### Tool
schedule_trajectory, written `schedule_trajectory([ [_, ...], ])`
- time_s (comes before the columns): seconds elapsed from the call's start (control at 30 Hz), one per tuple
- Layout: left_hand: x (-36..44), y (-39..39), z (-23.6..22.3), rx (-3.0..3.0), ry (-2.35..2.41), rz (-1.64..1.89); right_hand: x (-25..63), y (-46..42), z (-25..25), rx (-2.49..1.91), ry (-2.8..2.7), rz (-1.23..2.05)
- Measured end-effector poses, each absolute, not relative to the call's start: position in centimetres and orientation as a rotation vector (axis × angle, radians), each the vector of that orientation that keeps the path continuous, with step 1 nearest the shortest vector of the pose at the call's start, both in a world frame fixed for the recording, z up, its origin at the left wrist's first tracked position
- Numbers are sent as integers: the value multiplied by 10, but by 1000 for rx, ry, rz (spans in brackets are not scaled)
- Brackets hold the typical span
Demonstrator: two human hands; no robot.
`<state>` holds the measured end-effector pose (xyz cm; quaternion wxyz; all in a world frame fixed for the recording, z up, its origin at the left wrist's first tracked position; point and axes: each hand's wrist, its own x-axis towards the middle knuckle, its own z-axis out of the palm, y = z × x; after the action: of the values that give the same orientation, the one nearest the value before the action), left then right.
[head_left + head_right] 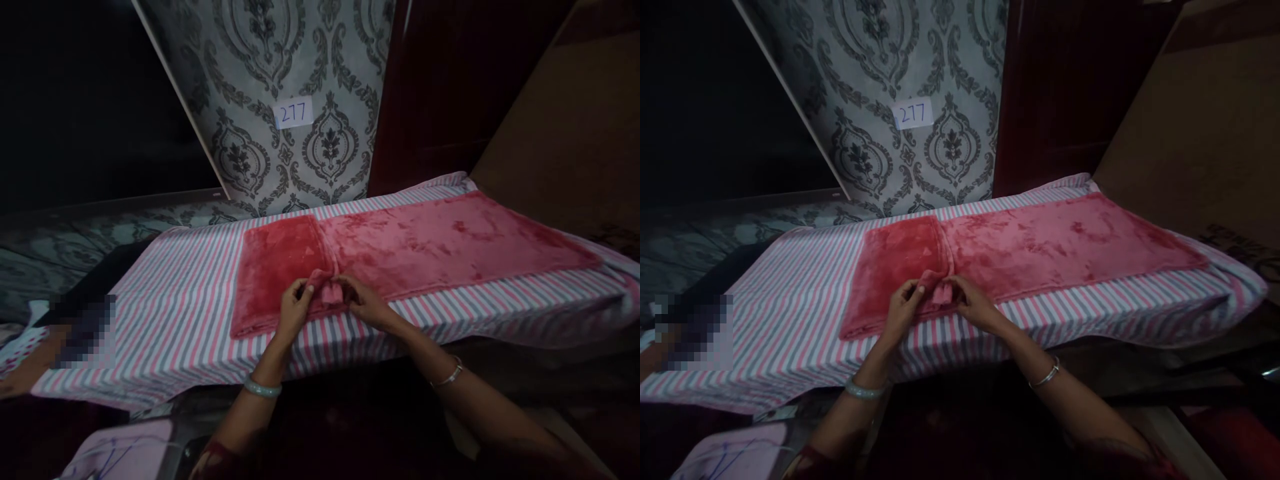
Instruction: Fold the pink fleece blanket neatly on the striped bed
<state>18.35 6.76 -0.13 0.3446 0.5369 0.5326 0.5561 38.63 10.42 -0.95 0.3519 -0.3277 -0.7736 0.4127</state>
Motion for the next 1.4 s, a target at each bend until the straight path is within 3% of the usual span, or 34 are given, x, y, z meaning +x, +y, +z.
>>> schedule_trajectory([
  [0.27,182,69,-3,1291,1318,1467,381,95,-11,-832,-1966,637],
  [0.67,185,68,1,1325,1371,1476,384,119,-12,-1139,-1921,918],
  [0.87,194,65,7,1829,1577,1462,371,139,-7,-1305,-1937,953],
  [1.03,206,62,7,2314,1639,1252,368,156,4,-1342,-1962,1018],
  [1.23,210,60,-6,2573,1679,948,367,158,5,-1446,-1903,1128],
  [1.4,209,61,-10,2576,1692,1064,366,153,5,-1481,-1875,1174],
])
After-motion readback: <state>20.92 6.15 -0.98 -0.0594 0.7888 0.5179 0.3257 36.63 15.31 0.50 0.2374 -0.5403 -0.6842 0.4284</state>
